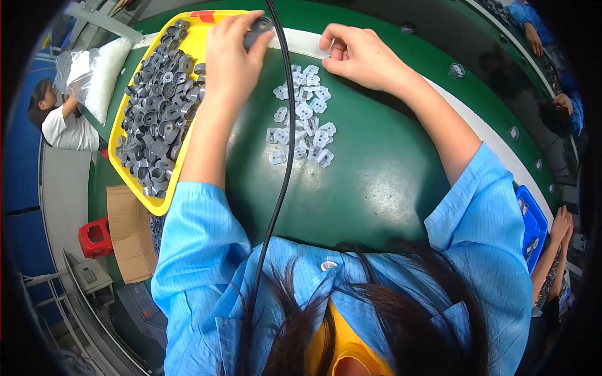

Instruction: The person assembles small circular plastic components onto translucent holders by hand at a factory workbench.

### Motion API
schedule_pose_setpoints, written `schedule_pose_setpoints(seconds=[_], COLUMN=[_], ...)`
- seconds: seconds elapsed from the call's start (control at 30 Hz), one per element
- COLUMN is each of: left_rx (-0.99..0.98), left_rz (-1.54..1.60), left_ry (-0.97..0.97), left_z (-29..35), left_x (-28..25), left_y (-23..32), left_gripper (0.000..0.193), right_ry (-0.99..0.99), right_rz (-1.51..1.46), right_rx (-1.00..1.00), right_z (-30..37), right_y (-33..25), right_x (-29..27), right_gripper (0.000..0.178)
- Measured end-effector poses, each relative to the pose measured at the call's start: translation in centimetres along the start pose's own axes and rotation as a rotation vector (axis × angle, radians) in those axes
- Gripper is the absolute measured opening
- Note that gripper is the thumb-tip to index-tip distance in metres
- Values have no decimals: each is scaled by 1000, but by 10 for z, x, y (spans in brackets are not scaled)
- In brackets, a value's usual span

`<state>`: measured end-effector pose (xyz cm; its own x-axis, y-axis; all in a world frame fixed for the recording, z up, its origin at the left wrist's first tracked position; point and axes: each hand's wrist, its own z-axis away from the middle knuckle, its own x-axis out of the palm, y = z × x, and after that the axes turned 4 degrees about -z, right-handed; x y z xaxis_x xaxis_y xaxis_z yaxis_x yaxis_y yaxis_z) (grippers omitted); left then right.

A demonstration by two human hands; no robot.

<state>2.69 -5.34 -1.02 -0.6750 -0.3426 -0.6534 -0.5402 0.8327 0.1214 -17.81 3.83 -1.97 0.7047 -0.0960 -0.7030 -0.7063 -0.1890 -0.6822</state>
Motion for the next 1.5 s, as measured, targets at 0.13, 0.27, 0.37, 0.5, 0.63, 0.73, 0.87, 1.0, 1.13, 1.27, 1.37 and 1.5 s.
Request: schedule_pose_setpoints(seconds=[0.13, 0.27, 0.37, 0.5, 0.63, 0.73, 0.87, 1.0, 1.13, 1.27, 1.37, 1.5], left_rx=[-62, -94, -218, -386, -515, -519, -576, -573, -479, -405, -284, -233], left_rz=[131, 307, 355, 460, 547, 546, 639, 592, 524, 558, 496, 462], left_ry=[-20, -62, -62, -69, -106, -86, -83, -130, -109, -57, -89, -116], left_z=[12, 11, 14, 18, 14, 19, 20, 19, 20, 19, 19, 18], left_x=[7, 11, 11, 13, 8, 8, 11, 7, 10, 14, 11, 2], left_y=[29, 39, 42, 49, 60, 59, 60, 65, 67, 69, 64, 63], left_gripper=[34, 36, 37, 37, 38, 40, 40, 39, 39, 36, 34, 31], right_ry=[-70, 9, -74, 281, 302, 363, 436, 246, 472, -10, -82, -130], right_rz=[-547, -825, -929, -654, -549, -126, -301, -321, -72, -620, -745, -837], right_rx=[112, 237, 347, 56, -5, -133, -171, -109, -340, 38, 175, 287], right_z=[0, 1, -2, 1, 2, 8, 6, 3, 4, 1, 5, 5], right_y=[2, -10, -13, -14, -22, -27, -26, -15, -22, -7, -3, -12], right_x=[-8, -13, -20, -3, 14, 9, 14, 9, -1, -8, -14, -19], right_gripper=[10, 21, 25, 20, 18, 17, 17, 19, 21, 16, 17, 20])
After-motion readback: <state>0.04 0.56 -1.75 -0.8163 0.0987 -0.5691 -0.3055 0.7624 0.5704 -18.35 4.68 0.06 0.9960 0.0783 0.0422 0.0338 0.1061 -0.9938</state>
